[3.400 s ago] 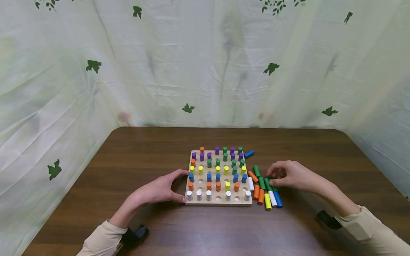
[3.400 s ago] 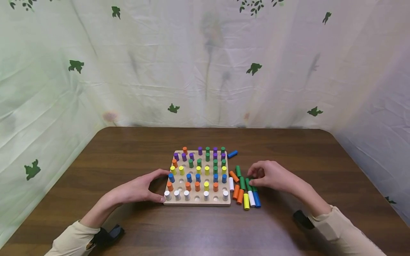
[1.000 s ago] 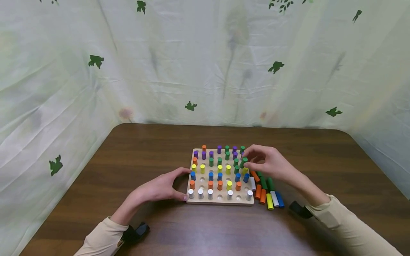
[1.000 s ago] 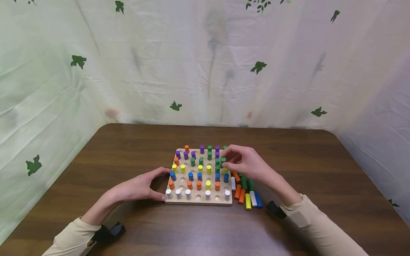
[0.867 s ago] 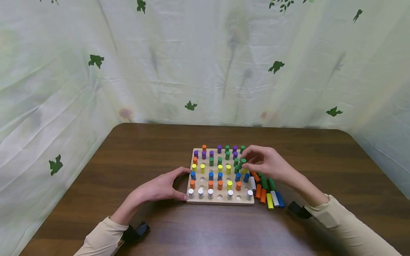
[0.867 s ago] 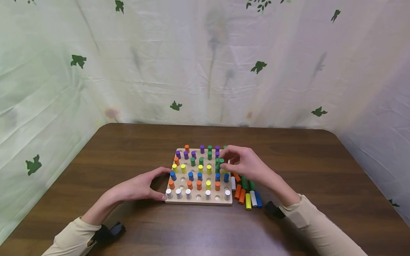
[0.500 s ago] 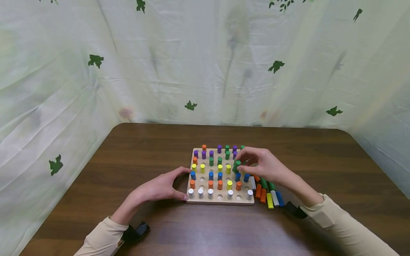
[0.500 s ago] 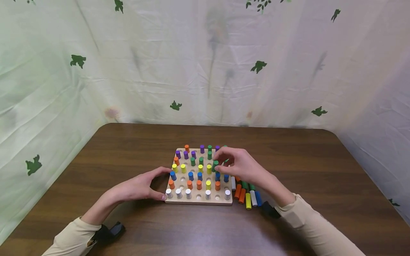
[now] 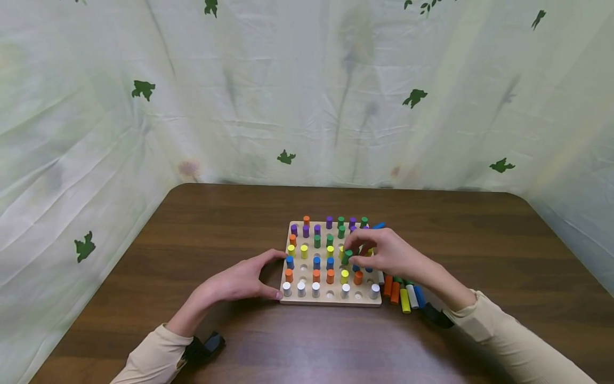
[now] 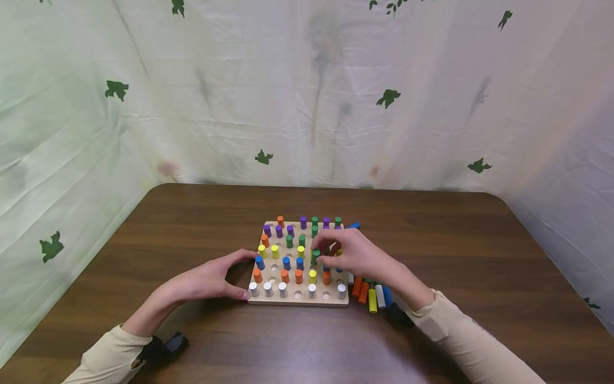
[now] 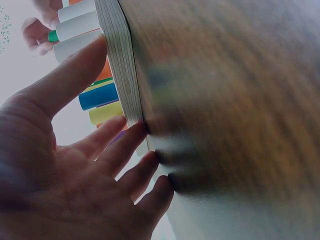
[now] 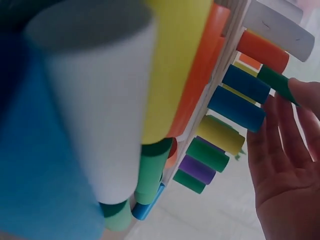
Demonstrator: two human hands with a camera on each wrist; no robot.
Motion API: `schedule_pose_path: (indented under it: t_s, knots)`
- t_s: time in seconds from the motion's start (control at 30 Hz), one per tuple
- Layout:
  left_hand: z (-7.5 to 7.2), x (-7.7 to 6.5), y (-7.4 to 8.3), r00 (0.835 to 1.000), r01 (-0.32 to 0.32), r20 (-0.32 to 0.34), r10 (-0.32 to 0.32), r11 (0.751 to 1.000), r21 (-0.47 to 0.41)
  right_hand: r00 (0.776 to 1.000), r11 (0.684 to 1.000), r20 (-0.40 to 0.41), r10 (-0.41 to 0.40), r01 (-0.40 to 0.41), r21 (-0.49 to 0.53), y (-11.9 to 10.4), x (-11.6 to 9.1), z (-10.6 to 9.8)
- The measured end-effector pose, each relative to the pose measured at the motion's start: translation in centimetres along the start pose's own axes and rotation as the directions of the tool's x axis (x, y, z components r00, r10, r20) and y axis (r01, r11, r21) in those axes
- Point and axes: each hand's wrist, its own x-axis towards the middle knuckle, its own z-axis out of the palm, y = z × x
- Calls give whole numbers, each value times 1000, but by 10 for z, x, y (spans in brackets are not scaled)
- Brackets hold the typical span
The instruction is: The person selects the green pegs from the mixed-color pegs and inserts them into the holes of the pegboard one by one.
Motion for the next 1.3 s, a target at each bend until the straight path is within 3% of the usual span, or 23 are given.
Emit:
schedule_pose_path:
  t_s: [0.43,1.3]
  knots:
    - [0,0,0,1000,-8,-1,8,1000,9,997,998,71,40,-37,-43,0,2,3]
    - [0,0,0,1000,0,2,0,1000,1,990,992,121,68,-54,-113,-1,5,2]
